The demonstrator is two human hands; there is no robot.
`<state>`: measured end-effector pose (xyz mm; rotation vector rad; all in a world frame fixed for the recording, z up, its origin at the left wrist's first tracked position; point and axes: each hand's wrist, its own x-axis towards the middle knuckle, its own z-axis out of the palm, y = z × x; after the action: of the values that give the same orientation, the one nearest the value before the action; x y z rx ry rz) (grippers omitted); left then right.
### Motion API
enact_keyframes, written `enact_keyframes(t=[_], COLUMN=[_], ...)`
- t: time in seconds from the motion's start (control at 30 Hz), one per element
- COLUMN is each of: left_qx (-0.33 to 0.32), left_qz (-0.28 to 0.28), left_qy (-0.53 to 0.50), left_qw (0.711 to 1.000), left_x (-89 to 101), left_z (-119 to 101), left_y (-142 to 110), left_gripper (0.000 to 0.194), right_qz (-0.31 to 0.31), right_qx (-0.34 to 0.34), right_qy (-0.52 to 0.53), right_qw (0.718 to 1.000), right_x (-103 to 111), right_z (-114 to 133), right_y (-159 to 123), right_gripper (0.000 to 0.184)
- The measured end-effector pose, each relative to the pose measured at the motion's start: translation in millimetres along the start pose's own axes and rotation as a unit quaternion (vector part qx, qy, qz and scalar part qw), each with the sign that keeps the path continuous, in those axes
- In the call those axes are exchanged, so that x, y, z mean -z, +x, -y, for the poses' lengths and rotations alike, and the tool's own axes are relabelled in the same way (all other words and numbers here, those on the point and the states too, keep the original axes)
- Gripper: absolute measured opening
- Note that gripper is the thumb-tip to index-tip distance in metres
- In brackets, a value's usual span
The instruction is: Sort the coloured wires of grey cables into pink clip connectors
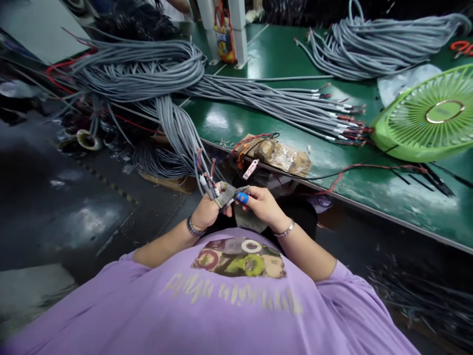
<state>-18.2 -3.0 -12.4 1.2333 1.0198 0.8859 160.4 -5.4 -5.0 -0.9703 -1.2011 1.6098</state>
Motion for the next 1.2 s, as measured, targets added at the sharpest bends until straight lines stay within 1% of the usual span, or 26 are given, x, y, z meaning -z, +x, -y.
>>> enact_keyframes(t=[0.13, 0.2, 0.27, 0.37, 0.43, 0.57, 0.63, 0.73, 0.83, 1.0, 1.1, 1.2], left_qx=[-0.001, 0.022, 0.064, 0.113, 0.113, 0.079, 0.074, 0.068, 0.063, 0.081, 0.088, 0.092], left_qz=[0.004, 0.013, 0.035, 0.060, 0.047, -0.028, -0.058, -0.084, -0.102, -0.119, -0.115, -0.095], left_qy=[0.011, 0.016, 0.024, 0.020, 0.005, -0.050, -0.076, -0.090, -0.090, -0.091, -0.098, -0.104], left_qw=[1.000, 1.000, 0.997, 0.992, 0.993, 0.995, 0.993, 0.990, 0.989, 0.985, 0.985, 0.986], left_x=[-0.1, -1.4, -3.4, -6.8, -8.6, -10.8, -11.9, -14.0, -16.1, -18.7, -18.9, -18.7], left_z=[2, -1, -5, -9, -10, -9, -7, -4, -2, -6, -9, -11], left_y=[-2, -3, -2, -1, 0, 1, 2, 3, 4, 7, 10, 11], left_gripper=[0.038, 0.038, 0.039, 0.039, 0.039, 0.042, 0.042, 0.040, 0.038, 0.037, 0.037, 0.038], right_qz=[-0.064, -0.084, -0.086, -0.075, -0.075, -0.106, -0.115, -0.119, -0.116, -0.102, -0.082, -0.052], right_qx=[-0.025, -0.038, -0.038, -0.011, 0.001, -0.014, -0.022, -0.022, -0.020, -0.022, -0.015, -0.002], right_qy=[0.066, 0.086, 0.080, 0.048, 0.043, 0.064, 0.075, 0.070, 0.056, 0.031, 0.011, 0.006], right_qw=[0.995, 0.992, 0.992, 0.996, 0.996, 0.992, 0.990, 0.990, 0.991, 0.994, 0.996, 0.999], right_x=[-1, -2, -3, -6, -6, -4, -2, 1, 3, 7, 10, 8], right_z=[-12, -16, -16, -13, -12, -15, -19, -22, -23, -20, -14, -7], right_y=[3, 4, 5, 6, 7, 7, 6, 4, 2, 3, 7, 12], right_gripper=[0.032, 0.034, 0.034, 0.033, 0.032, 0.034, 0.034, 0.032, 0.031, 0.032, 0.034, 0.040])
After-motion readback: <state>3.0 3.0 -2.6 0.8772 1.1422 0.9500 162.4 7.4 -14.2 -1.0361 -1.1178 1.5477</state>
